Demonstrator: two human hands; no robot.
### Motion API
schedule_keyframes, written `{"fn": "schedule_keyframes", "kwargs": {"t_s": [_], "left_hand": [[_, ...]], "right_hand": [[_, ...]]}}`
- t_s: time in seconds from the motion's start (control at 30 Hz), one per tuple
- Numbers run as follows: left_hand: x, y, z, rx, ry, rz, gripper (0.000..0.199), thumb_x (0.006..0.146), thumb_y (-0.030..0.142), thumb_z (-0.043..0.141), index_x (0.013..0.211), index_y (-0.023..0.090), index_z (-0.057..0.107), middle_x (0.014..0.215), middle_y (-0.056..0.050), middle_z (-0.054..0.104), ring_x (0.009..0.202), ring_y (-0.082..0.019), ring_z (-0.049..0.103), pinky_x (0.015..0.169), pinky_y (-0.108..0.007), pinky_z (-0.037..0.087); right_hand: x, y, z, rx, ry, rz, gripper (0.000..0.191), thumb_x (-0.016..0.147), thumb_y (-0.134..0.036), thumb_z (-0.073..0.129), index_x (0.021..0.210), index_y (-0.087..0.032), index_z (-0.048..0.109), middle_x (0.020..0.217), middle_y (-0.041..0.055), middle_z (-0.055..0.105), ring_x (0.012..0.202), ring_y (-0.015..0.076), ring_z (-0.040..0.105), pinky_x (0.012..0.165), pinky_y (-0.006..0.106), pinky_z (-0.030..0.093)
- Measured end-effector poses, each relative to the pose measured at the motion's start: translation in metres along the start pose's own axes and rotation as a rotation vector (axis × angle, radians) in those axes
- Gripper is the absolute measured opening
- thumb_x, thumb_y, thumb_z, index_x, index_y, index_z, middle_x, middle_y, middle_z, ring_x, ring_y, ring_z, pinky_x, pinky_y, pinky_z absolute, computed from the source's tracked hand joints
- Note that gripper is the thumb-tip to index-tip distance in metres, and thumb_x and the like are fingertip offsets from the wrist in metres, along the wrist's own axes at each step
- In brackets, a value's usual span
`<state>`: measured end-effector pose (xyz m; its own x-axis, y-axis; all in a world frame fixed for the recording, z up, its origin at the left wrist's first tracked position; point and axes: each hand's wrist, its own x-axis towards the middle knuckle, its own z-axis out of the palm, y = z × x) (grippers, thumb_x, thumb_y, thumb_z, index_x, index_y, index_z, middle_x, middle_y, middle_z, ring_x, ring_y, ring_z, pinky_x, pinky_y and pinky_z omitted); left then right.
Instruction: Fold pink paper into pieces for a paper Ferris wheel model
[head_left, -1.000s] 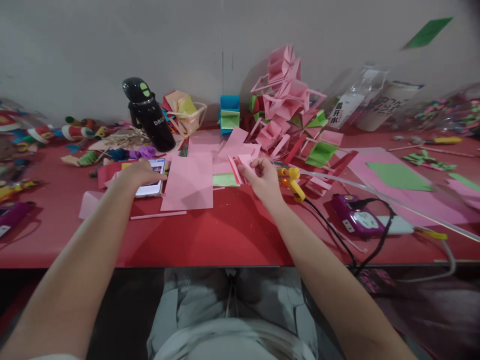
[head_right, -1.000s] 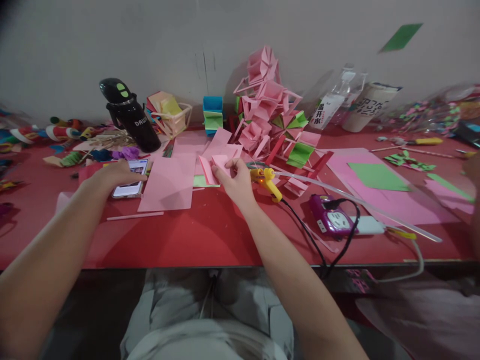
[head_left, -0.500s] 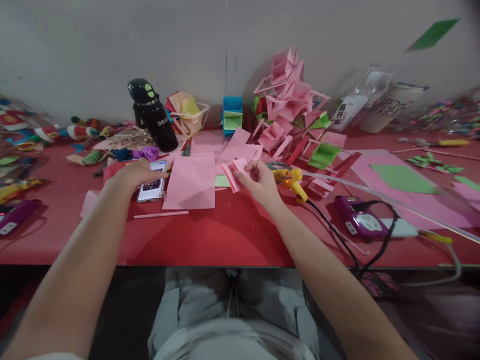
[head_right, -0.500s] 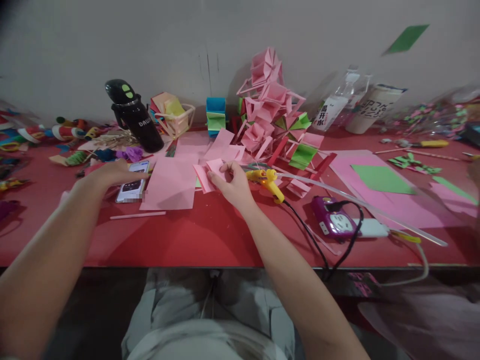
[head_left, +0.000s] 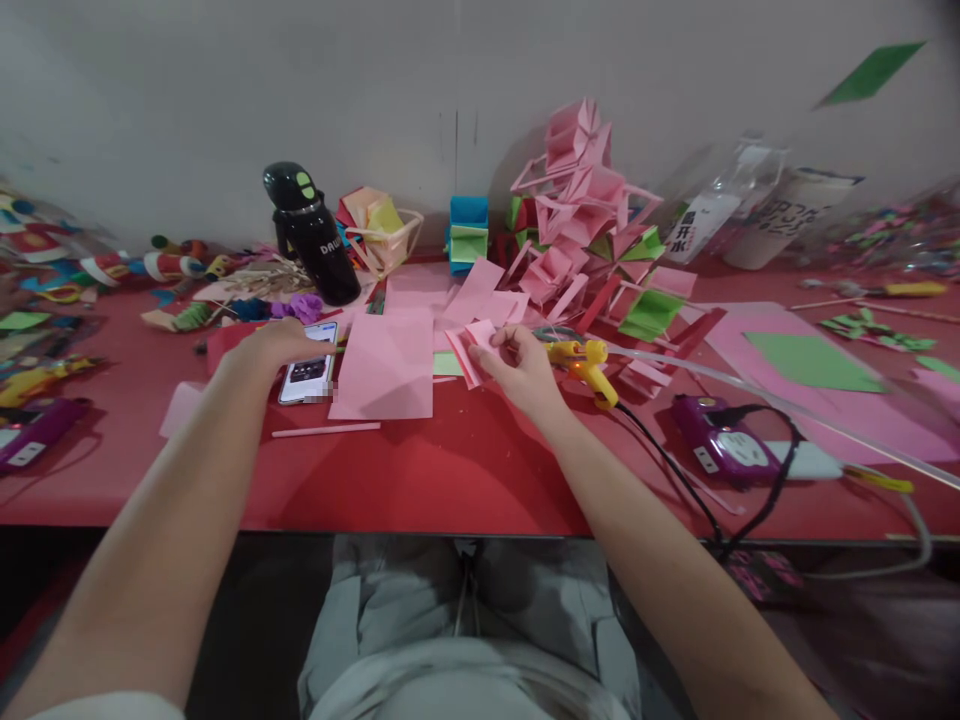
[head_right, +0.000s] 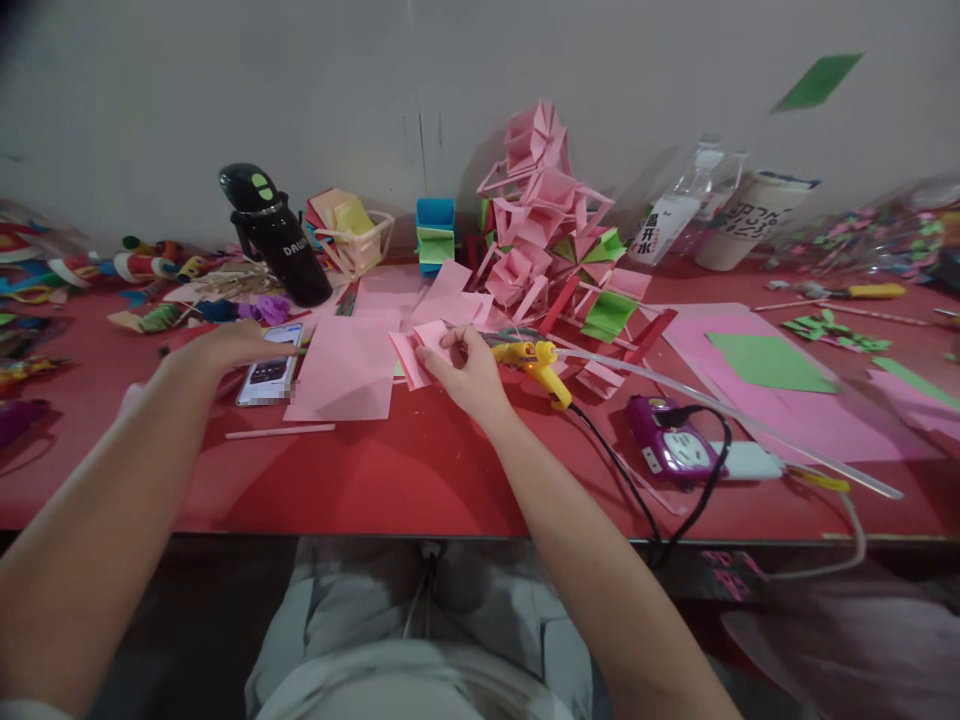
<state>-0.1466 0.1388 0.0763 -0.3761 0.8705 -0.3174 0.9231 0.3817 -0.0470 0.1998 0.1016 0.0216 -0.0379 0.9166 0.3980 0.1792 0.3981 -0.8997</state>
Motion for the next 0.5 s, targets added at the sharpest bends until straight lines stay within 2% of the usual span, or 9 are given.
{"fn": "schedule_keyframes", "kwargs": {"t_s": [0.23,0.37,0.5], "left_hand": [[0.006,-0.003,0.005,-0.066,0.005,-0.008,0.079,0.072,0.068,0.066,0.118,0.005,0.064,0.118,-0.023,0.07,0.098,-0.034,0.069,0.08,-0.038,0.052],[0.003,-0.006,0.003,0.002,0.125,-0.053,0.097,0.068,0.075,0.067,0.131,0.002,0.056,0.139,-0.031,0.055,0.122,-0.045,0.056,0.094,-0.049,0.049],[0.011,-0.013,0.005,0.029,0.1,-0.078,0.108,0.062,0.082,0.067,0.133,0.001,0.054,0.143,-0.034,0.049,0.13,-0.05,0.048,0.102,-0.06,0.043]], "right_hand": [[0.0,-0.002,0.001,0.016,-0.007,0.001,0.034,0.075,-0.043,0.076,0.08,-0.023,0.049,0.078,-0.0017,0.05,0.066,0.0132,0.039,0.062,0.03,0.034],[0.0,-0.003,0.001,0.016,-0.011,-0.009,0.035,0.075,-0.044,0.076,0.079,-0.023,0.048,0.073,-0.0029,0.045,0.064,0.0128,0.036,0.06,0.03,0.032],[-0.001,-0.003,0.001,0.014,-0.008,-0.01,0.034,0.076,-0.044,0.075,0.079,-0.023,0.049,0.074,-0.0028,0.045,0.064,0.0126,0.036,0.061,0.03,0.032]]}}
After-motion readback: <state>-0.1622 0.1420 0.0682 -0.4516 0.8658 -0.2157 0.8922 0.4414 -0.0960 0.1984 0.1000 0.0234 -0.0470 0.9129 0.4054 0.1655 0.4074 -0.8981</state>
